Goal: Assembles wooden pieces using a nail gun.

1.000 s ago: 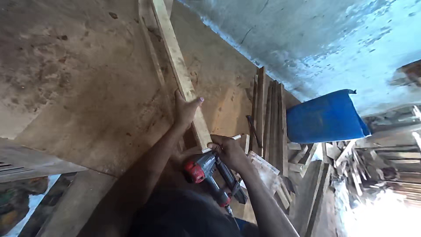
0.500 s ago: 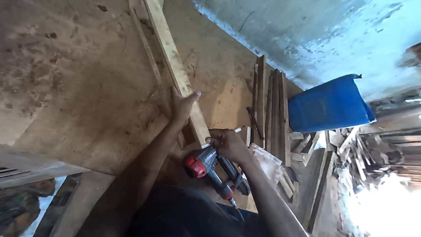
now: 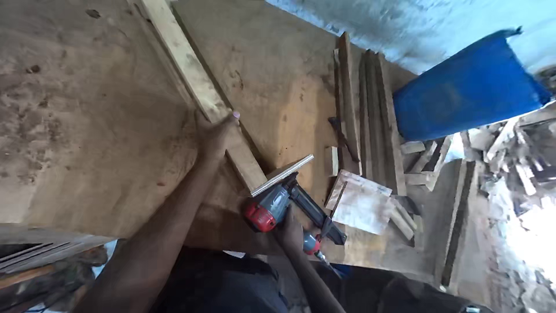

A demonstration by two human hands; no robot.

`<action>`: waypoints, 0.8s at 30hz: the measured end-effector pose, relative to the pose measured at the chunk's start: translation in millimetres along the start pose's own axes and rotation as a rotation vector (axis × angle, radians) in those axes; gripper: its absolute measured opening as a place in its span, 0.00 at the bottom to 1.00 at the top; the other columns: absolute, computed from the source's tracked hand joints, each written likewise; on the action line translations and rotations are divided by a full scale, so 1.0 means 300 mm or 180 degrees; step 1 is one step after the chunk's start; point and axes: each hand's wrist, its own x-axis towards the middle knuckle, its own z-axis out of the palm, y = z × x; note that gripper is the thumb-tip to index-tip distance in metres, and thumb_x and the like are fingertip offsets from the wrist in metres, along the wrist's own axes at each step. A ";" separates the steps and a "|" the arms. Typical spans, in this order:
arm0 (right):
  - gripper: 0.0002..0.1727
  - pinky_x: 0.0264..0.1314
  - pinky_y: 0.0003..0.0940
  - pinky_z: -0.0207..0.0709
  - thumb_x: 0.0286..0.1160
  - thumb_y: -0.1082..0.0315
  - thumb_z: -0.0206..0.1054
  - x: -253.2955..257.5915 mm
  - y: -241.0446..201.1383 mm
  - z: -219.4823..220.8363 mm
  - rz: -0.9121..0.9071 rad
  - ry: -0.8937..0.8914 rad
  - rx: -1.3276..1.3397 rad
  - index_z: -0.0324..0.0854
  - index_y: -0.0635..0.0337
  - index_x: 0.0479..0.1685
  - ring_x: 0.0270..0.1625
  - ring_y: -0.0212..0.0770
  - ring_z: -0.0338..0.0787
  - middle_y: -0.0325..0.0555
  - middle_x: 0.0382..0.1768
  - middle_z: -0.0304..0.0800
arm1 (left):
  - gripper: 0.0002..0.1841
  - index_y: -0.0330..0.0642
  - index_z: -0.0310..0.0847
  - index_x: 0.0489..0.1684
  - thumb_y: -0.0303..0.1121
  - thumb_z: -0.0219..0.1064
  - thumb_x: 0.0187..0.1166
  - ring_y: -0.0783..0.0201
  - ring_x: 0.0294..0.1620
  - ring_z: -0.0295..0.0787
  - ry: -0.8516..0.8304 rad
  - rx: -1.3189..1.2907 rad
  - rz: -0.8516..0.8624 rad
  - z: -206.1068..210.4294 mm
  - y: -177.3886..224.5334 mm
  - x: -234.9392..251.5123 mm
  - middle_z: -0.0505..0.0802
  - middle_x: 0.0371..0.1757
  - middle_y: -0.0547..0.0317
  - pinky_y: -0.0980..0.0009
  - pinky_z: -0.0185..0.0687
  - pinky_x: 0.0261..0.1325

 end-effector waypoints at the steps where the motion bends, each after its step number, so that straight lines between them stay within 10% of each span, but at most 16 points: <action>1: 0.51 0.61 0.63 0.83 0.63 0.53 0.76 0.025 -0.026 0.005 0.0198 -0.0064 -0.0276 0.57 0.58 0.90 0.60 0.60 0.92 0.58 0.60 0.90 | 0.43 0.36 0.54 0.82 0.30 0.80 0.69 0.53 0.42 0.95 -0.0022 -0.0026 0.0041 -0.003 -0.003 0.002 0.91 0.48 0.46 0.56 0.96 0.49; 6: 0.31 0.53 0.69 0.84 0.64 0.55 0.78 -0.031 -0.014 -0.184 0.0117 -0.0257 0.0379 0.80 0.52 0.70 0.51 0.60 0.93 0.56 0.48 0.94 | 0.40 0.36 0.56 0.79 0.32 0.80 0.71 0.52 0.42 0.95 -0.0199 0.0003 0.0114 -0.016 -0.008 0.005 0.91 0.46 0.47 0.55 0.96 0.49; 11: 0.15 0.45 0.40 0.91 0.69 0.61 0.77 -0.354 0.098 -0.344 -0.0311 0.0307 0.2994 0.88 0.60 0.48 0.36 0.38 0.93 0.42 0.34 0.93 | 0.42 0.34 0.55 0.80 0.35 0.80 0.70 0.53 0.42 0.95 -0.0216 0.0095 0.0153 -0.020 -0.015 0.011 0.92 0.46 0.48 0.56 0.96 0.49; 16: 0.10 0.48 0.34 0.87 0.74 0.58 0.74 -0.426 0.049 -0.184 -0.1410 -0.0001 0.5123 0.92 0.48 0.48 0.35 0.30 0.90 0.34 0.33 0.94 | 0.39 0.35 0.58 0.79 0.37 0.79 0.73 0.55 0.42 0.94 -0.0211 0.0242 0.0010 -0.013 -0.004 0.002 0.91 0.46 0.49 0.58 0.96 0.50; 24: 0.06 0.44 0.34 0.86 0.71 0.61 0.73 -0.426 -0.020 -0.007 -0.1435 -0.0137 0.5687 0.92 0.49 0.40 0.32 0.30 0.89 0.34 0.28 0.91 | 0.30 0.34 0.62 0.71 0.30 0.75 0.76 0.54 0.37 0.93 -0.0298 -0.0072 0.0102 -0.008 -0.014 0.010 0.89 0.40 0.49 0.58 0.95 0.46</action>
